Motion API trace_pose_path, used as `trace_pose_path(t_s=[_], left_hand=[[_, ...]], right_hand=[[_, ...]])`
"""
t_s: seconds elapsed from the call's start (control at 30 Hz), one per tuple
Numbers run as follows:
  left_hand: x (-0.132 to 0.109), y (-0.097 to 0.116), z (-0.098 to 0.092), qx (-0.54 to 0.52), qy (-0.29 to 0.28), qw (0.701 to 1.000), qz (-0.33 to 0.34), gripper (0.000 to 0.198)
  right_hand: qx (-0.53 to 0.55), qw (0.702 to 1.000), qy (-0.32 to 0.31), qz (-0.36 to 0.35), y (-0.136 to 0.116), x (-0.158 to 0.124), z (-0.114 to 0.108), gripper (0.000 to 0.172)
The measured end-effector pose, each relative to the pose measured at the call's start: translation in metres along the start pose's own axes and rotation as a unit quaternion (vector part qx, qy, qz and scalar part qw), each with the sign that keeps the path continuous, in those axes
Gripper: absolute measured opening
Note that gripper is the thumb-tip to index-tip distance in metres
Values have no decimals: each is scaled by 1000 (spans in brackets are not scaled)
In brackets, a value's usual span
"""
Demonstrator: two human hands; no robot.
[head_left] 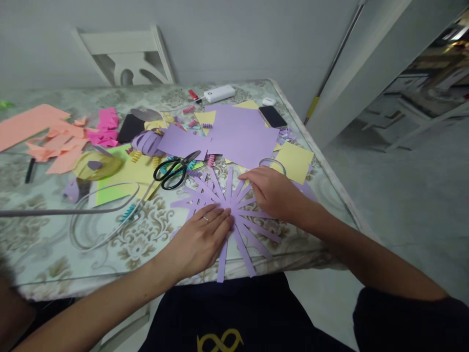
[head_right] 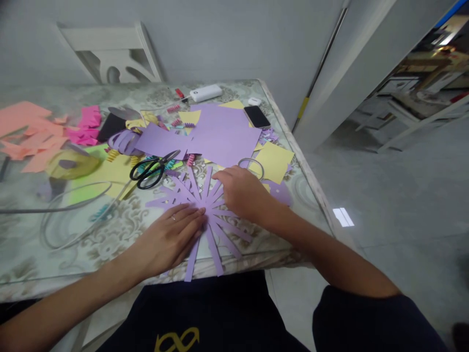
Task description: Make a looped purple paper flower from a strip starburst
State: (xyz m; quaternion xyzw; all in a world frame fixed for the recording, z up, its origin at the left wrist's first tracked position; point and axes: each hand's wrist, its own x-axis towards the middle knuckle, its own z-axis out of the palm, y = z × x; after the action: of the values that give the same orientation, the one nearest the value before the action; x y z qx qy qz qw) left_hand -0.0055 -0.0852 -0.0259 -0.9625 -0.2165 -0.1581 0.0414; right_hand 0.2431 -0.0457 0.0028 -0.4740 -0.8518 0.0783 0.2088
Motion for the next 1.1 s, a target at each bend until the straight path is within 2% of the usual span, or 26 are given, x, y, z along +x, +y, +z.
trace_pose_path(t_s=[0.3,0.4,0.5,0.57,0.73,0.87,0.97,1.1], left_hand=[[13,-5,-9,-5,-42,999,18,30],[27,-18,-23,-55,-67,996,-6,29],[40,-38,-38,-110,-66,991,-50,30],[46,-53,-41,-104,-41,991,-77,28],[40,-86,-25,-52,44,995,-77,26],[30,-94,-14,-50,19,997,-62,34],[29,-90,-13,-97,-1,994,-42,28],[31,-82,-11,-172,-57,983,-4,23]], right_hand=[[17,998,-53,2,-3,9,9,40],[45,998,-44,2,0,11,13,36],[86,996,-19,-9,6,12,18,29],[115,993,-4,-27,9,13,22,24],[155,987,10,-48,12,12,26,12],[144,988,-11,-47,12,8,27,8],[142,987,-26,-63,12,6,27,11],[145,982,-76,-97,13,6,22,39]])
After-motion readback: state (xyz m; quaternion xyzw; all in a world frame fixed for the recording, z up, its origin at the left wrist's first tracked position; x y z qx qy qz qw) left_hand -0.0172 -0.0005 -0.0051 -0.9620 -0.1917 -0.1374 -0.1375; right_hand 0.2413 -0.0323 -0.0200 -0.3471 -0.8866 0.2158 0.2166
